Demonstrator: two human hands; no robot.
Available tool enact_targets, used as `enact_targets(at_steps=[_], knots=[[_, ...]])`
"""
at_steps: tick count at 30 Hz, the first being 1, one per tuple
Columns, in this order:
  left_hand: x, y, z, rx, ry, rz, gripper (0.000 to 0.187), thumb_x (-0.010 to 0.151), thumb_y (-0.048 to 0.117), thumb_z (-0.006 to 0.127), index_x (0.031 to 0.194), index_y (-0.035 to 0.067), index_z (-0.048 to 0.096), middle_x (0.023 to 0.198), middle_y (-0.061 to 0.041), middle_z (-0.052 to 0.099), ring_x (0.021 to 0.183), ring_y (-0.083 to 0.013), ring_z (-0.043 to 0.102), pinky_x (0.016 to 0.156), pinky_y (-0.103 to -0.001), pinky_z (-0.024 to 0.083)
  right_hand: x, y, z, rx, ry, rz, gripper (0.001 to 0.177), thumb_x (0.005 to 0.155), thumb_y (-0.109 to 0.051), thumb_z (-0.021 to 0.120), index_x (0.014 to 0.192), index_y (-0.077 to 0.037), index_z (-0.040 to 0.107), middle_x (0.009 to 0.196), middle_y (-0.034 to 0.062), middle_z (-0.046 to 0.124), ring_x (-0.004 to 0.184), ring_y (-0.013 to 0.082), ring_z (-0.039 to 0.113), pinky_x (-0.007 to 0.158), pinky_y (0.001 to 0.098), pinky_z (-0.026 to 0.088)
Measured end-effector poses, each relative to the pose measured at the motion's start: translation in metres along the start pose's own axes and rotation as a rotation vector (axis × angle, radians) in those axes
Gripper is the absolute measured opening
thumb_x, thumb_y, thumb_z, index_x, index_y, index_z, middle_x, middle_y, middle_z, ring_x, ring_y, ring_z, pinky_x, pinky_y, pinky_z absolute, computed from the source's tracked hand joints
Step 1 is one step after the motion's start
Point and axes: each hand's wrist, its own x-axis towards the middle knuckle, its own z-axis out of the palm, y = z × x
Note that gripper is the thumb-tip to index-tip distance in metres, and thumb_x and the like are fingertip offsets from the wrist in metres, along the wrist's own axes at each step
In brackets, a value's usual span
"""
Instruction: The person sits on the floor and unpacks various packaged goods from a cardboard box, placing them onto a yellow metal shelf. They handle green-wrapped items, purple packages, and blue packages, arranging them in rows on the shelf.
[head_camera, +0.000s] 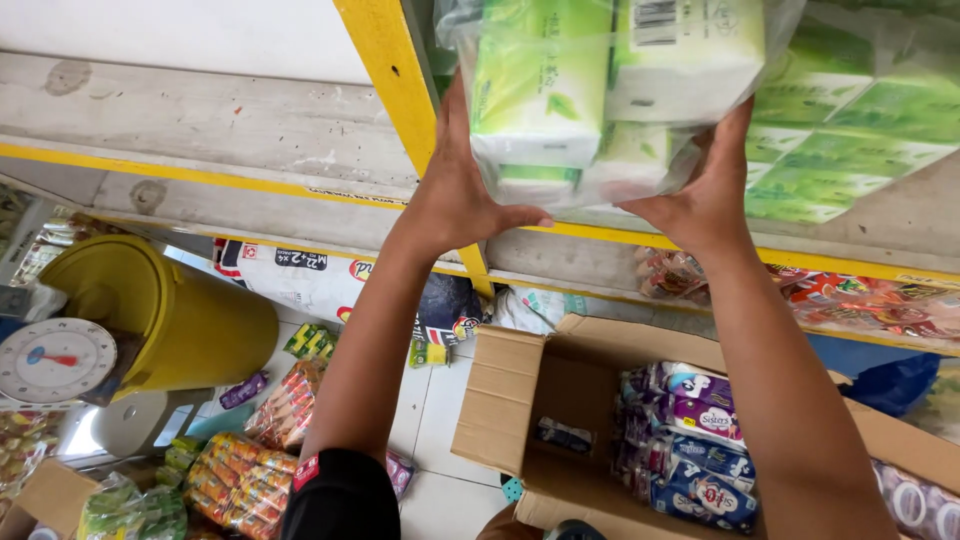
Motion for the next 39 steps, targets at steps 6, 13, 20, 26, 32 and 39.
enact_targets(at_steps=[6,13,20,26,32,39], knots=[[-0.004,-0.02,0.009,-0.098,0.002,-0.178,0.149,0.062,0.015,0.108,0.165,0.006,0.001,0.165,-0.015,0.04,0.153,-0.0277,0.044,0.128,-0.042,0.041,-0.006,-0.003,0.007,-0.12,-0.039,-0.028,0.125,0.084,-0.009,0.1,0.167,-0.015,0.006,0.163,0.0124,0.039,0.143,0.0264,0.05,0.123,0.0421,0.048],[0.003,-0.018,0.023,-0.442,0.095,-0.085,0.134,0.078,0.001,0.101,0.167,0.008,0.001,0.162,-0.011,0.045,0.15,-0.0238,0.051,0.128,-0.04,0.046,0.006,-0.044,-0.006,-0.028,-0.003,0.004,0.115,0.087,-0.002,0.096,0.169,-0.012,0.015,0.156,0.0096,0.047,0.14,0.0254,0.057,0.119,0.0415,0.051],[0.004,-0.026,0.032,-0.532,0.157,0.022,0.132,0.078,-0.002,0.1,0.165,0.01,0.001,0.161,-0.011,0.04,0.145,-0.0219,0.051,0.125,-0.041,0.047,0.022,-0.045,-0.009,0.075,0.008,-0.058,0.108,0.086,-0.009,0.096,0.166,-0.011,0.025,0.156,0.0085,0.051,0.142,0.0226,0.057,0.12,0.0405,0.049],[-0.011,-0.03,0.068,-0.638,0.178,-0.237,0.111,0.078,0.004,0.097,0.157,-0.003,0.019,0.149,-0.022,0.051,0.133,-0.0265,0.06,0.116,-0.044,0.056,0.004,-0.025,-0.012,0.141,0.084,-0.038,0.096,0.087,-0.015,0.095,0.16,-0.01,0.032,0.153,0.0085,0.054,0.138,0.0211,0.055,0.121,0.0388,0.049],[-0.031,-0.022,0.098,-0.933,0.075,-0.289,0.093,0.086,0.028,0.085,0.157,-0.003,0.033,0.15,-0.022,0.052,0.137,-0.0296,0.055,0.12,-0.048,0.046,-0.023,-0.039,-0.035,-0.032,0.135,0.241,0.081,0.095,-0.015,0.082,0.163,-0.005,0.038,0.157,0.0147,0.053,0.145,0.026,0.051,0.125,0.0416,0.041],[-0.025,-0.009,0.157,-1.578,0.403,-0.408,0.084,0.106,0.067,0.038,0.162,0.006,0.029,0.156,-0.015,0.047,0.145,-0.0334,0.045,0.125,-0.048,0.035,0.021,-0.107,-0.047,-0.115,0.05,0.187,0.07,0.091,-0.018,0.082,0.154,-0.012,0.053,0.159,0.014,0.052,0.149,0.0251,0.053,0.13,0.0427,0.045]])
